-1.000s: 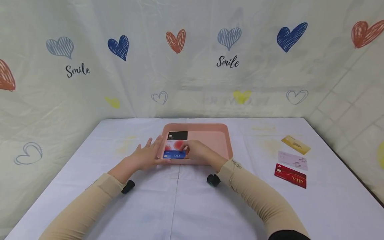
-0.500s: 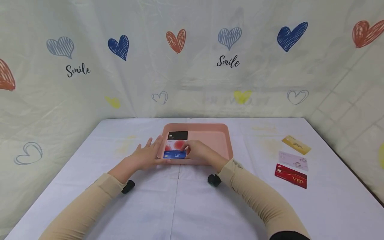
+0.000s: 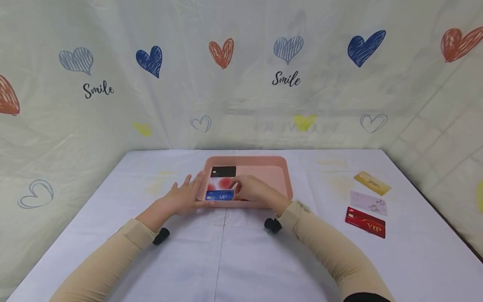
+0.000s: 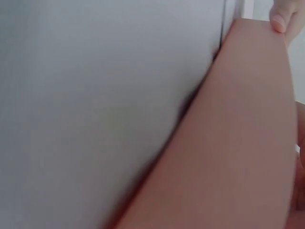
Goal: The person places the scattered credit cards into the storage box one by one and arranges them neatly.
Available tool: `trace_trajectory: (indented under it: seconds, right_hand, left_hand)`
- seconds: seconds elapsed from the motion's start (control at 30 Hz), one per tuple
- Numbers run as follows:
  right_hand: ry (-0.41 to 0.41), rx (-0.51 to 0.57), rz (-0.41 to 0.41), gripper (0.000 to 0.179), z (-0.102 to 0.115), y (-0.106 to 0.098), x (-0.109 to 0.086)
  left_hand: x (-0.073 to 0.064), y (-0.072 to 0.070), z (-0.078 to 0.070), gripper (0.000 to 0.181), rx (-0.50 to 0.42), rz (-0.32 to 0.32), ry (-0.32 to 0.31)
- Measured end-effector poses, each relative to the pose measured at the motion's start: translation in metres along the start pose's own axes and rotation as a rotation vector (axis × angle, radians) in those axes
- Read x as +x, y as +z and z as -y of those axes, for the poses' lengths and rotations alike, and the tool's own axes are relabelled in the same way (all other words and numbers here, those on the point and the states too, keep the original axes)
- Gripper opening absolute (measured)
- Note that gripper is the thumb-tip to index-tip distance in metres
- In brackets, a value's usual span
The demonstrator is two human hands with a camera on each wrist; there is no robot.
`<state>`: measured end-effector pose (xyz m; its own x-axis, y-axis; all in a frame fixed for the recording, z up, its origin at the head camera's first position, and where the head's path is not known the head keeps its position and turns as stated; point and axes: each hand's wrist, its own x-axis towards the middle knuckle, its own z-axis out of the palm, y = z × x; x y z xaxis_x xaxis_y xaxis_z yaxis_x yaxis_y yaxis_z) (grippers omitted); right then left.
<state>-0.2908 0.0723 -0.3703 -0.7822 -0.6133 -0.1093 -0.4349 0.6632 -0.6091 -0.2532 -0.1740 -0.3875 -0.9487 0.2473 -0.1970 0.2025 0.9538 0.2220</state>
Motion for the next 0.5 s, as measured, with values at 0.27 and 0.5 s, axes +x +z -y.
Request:
trace_trajectory:
  seconds: [0.27,0.5]
  right_hand:
    - [0.045,0.054,-0.040,0.029,0.003,-0.014,-0.010]
    - [0.000,0.057,-0.104,0.026,0.000,-0.024,-0.021]
  left_hand:
    - [0.000,0.000,0.000,0.113,0.010,0.003,-0.002]
    - [-0.001,0.000,0.000,0.113,0.016,0.007,-0.008]
